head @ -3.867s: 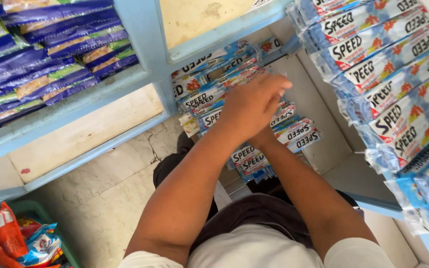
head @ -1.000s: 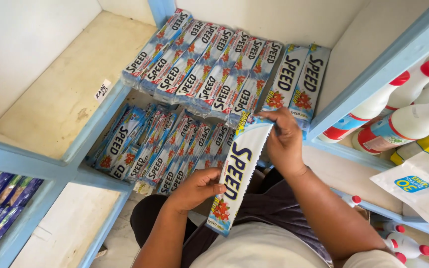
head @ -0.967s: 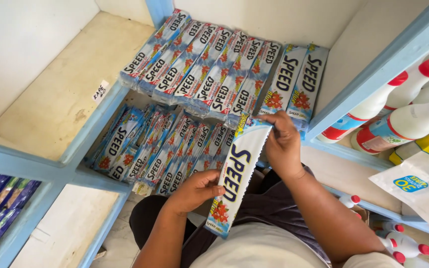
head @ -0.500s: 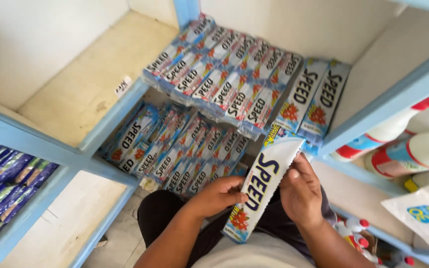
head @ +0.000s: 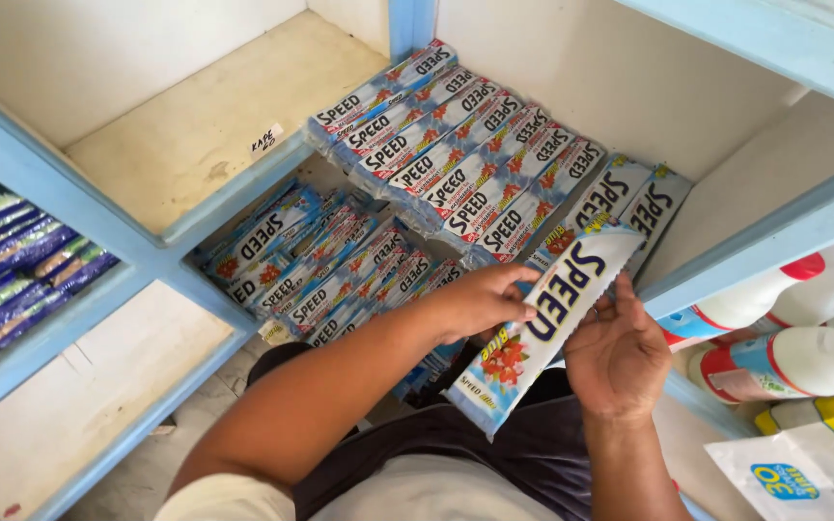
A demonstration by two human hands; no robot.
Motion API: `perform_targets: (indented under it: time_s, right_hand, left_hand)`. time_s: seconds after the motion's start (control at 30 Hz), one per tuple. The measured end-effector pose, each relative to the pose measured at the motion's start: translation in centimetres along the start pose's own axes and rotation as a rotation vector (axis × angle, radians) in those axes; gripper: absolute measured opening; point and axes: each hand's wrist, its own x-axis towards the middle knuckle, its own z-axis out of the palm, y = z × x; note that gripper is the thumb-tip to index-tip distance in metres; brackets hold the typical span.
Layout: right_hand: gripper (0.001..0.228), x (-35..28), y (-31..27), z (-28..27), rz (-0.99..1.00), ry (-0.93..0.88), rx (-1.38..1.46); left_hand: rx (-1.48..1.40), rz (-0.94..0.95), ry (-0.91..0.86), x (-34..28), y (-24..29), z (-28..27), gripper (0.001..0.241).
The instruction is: Organizing and stocking laundry detergent bars on a retail shelf.
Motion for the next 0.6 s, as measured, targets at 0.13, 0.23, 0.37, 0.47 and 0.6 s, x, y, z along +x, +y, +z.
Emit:
perform_targets:
  time_s: [0.13,0.23,0.37,0.47,0.6]
  right_hand:
    - [0.048,-1.7,-0.6,1.0,0.015,0.074,-0.044]
    - [0.047,-4.3,-0.7,1.1,-0.073,0.134,-0.325]
    - [0.029,-7.4,-1.3,-6.9,-0.460,-0.022,-1.407]
    - [0.033,-8.0,-0.8,-12.2,-0.359,-0.101,-1.685]
    - [0.036,-8.3,2.0,-13.7,-0.407,-0.199,-1.812]
  left_hand:
    - [0.112,-0.111,0.019,3.7,-0.4,0.4,0.056]
    - [0.184,-0.066,0.027,6.7,-0.4,0.7,0.053]
    - [0.440,0.020,0.094,11.9,-0.7,1.1,0.051]
    - [0.413,-0.050,0.134,13.7,1.2,2.2,0.053]
    - [0.384,-0.078,0.147,18.6,0.7,3.0,0.053]
